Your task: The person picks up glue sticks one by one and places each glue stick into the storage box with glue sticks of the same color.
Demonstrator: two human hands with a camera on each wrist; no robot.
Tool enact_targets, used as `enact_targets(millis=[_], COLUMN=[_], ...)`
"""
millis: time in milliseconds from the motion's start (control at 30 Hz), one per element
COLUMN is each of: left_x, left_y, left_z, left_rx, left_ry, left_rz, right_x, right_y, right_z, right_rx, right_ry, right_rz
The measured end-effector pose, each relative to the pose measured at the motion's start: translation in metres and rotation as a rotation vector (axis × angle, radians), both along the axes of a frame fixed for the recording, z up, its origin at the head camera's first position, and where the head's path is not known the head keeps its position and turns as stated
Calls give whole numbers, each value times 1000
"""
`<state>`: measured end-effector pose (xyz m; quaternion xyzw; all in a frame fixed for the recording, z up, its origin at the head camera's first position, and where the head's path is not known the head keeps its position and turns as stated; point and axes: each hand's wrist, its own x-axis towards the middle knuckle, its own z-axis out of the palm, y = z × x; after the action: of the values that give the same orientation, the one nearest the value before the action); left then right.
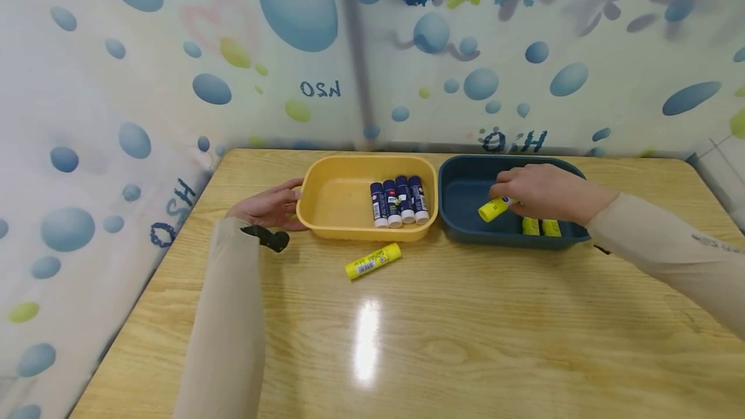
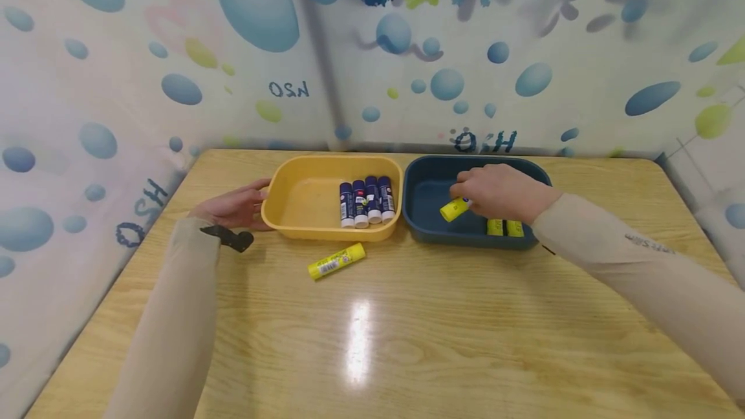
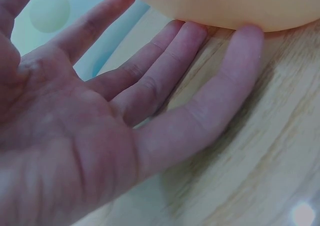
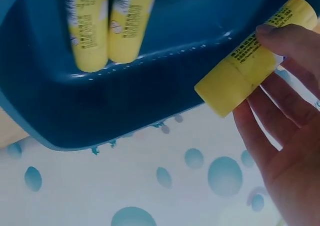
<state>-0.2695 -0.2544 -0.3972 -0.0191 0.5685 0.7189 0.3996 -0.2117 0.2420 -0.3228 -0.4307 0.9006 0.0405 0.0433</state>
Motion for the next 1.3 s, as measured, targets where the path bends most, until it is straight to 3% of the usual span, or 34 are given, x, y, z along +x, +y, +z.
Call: enact_targets(millis=[433, 733, 867, 1300], left_x=[0, 0, 0, 1], left_y=[0, 0, 0, 1], left_z=[-1, -1, -2, 1], left_rx=[-13, 3, 5, 1], left_ry=[-16, -24, -7, -55], left_rz=[21, 28, 20, 45], right_x=[-14, -19, -20, -22], right_y=[5, 3, 1, -1], right_z=[-16, -31, -36, -39], right_rx=[86, 134, 148, 215], right_ry=[-130, -127, -149, -165], right_rz=[-20, 59, 58, 145])
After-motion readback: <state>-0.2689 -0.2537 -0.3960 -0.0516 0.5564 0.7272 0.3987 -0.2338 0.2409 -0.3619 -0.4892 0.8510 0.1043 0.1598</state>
